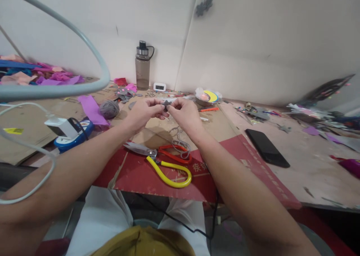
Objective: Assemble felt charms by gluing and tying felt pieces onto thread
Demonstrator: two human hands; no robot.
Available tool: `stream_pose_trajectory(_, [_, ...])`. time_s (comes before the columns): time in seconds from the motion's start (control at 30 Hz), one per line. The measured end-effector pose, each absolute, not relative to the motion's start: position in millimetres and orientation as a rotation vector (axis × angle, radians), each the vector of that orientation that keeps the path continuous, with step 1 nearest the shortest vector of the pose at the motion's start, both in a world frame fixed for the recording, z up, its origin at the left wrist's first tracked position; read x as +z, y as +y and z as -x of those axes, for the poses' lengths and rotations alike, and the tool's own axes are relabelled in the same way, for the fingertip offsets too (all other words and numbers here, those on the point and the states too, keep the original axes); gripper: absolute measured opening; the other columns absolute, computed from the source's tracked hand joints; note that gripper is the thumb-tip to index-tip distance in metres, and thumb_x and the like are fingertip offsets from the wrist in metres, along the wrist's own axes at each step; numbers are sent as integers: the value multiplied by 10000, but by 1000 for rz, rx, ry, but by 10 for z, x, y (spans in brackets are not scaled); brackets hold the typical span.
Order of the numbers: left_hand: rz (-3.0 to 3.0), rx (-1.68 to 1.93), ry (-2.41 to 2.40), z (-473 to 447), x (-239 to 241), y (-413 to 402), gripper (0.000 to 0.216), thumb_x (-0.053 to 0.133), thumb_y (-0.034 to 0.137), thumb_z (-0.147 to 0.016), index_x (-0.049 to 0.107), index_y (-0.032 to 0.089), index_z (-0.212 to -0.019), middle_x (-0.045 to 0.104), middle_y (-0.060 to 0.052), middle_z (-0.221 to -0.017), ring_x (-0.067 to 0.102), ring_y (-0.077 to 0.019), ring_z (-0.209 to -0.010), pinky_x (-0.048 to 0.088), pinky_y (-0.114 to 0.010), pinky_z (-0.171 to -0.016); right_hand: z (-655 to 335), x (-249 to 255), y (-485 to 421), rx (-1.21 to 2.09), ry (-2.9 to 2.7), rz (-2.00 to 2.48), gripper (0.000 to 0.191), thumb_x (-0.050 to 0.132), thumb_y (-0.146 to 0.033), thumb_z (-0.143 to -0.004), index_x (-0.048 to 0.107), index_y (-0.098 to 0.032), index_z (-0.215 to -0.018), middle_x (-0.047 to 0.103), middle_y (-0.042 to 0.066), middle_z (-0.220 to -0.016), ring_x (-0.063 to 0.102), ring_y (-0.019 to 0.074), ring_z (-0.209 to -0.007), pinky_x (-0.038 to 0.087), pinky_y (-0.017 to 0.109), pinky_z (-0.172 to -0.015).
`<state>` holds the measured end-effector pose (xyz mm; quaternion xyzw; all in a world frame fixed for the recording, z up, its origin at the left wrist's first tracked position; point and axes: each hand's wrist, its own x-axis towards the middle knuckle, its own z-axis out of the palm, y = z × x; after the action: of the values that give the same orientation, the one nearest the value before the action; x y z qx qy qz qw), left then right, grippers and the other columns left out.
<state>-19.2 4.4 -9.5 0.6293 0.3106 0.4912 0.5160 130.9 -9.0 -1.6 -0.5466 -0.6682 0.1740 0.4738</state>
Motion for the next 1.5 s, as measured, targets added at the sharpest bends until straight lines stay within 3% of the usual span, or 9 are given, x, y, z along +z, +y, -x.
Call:
stream_pose_trajectory(0.37, [-1432, 1184, 858, 192, -118, 93, 90, 660, 168, -713, 613, 104, -672, 614, -16, -576, 574, -81, -507, 466, -207, -533, -1277, -59, -107, 435, -1691, 1269, 169, 602, -247, -761, 526, -183, -625, 526, -34, -585, 432, 99, -557, 331, 266, -586])
stream_pose_trajectory(0.5, [-1355, 1180, 895, 201, -105, 119, 86, 638, 141, -725, 605, 102, -655, 609, -28, -543, 560, -82, -483, 428, -194, -483, -1289, -116, -58, 495, -1644, 1191, 117, 627, -241, -753, 526, -184, -754, 537, -38, -643, 470, 102, -592, 353, 261, -603])
stream_pose_trajectory(0.63, [-1385, 1184, 893, 208, -126, 137, 92, 665, 154, -721, 615, 105, -661, 612, -23, -547, 561, -80, -485, 425, -193, -486, -1292, -154, -24, 533, -1609, 1188, 190, 643, -256, -740, 536, -185, -879, 476, -73, -599, 433, 97, -560, 335, 256, -587])
stream_pose_trajectory(0.83, [-1381, 1134, 751, 233, -134, 131, 113, 693, 178, -727, 668, 84, -784, 673, -51, -665, 630, -110, -583, 484, -215, -572, -1329, -179, 14, 642, -1551, 1151, 167, 610, -304, -750, 549, -175, -663, 431, -59, -560, 349, 80, -535, 276, 253, -539])
stream_pose_trajectory(1.03, [-1174, 1059, 696, 293, -81, 153, 258, 556, 298, -848, 654, 95, -974, 699, -89, -752, 686, -182, -674, 518, -268, -583, -1346, -178, -4, 917, -1398, 1079, 221, 619, -331, -719, 490, -189, -610, 377, -73, -532, 314, 67, -506, 251, 239, -500])
stream_pose_trajectory(1.27, [-1124, 1204, 944, 327, -132, 232, 143, 540, 8, -740, 626, 91, -818, 630, -19, -647, 568, -73, -491, 438, -190, -484, -1331, -161, -43, 1221, -1182, 1007, 290, 696, -316, -640, 432, -199, -611, 303, -103, -513, 232, 42, -453, 168, 223, -440])
stream_pose_trajectory(1.33, [-1175, 1117, 898, 312, -120, 204, 71, 589, 83, -766, 644, 84, -810, 650, -46, -676, 591, -90, -523, 453, -203, -500, -1326, -176, -32, 1256, -1160, 990, 306, 717, -328, -627, 439, -198, -622, 307, -104, -520, 238, 40, -452, 172, 220, -436])
stream_pose_trajectory(1.5, [-1318, 1053, 772, 283, -123, 155, 167, 701, 258, -749, 672, 95, -770, 686, -80, -708, 640, -123, -602, 493, -228, -571, -1314, -223, -10, 1255, -1175, 939, 317, 719, -328, -634, 432, -195, -616, 299, -103, -516, 235, 36, -452, 159, 216, -433])
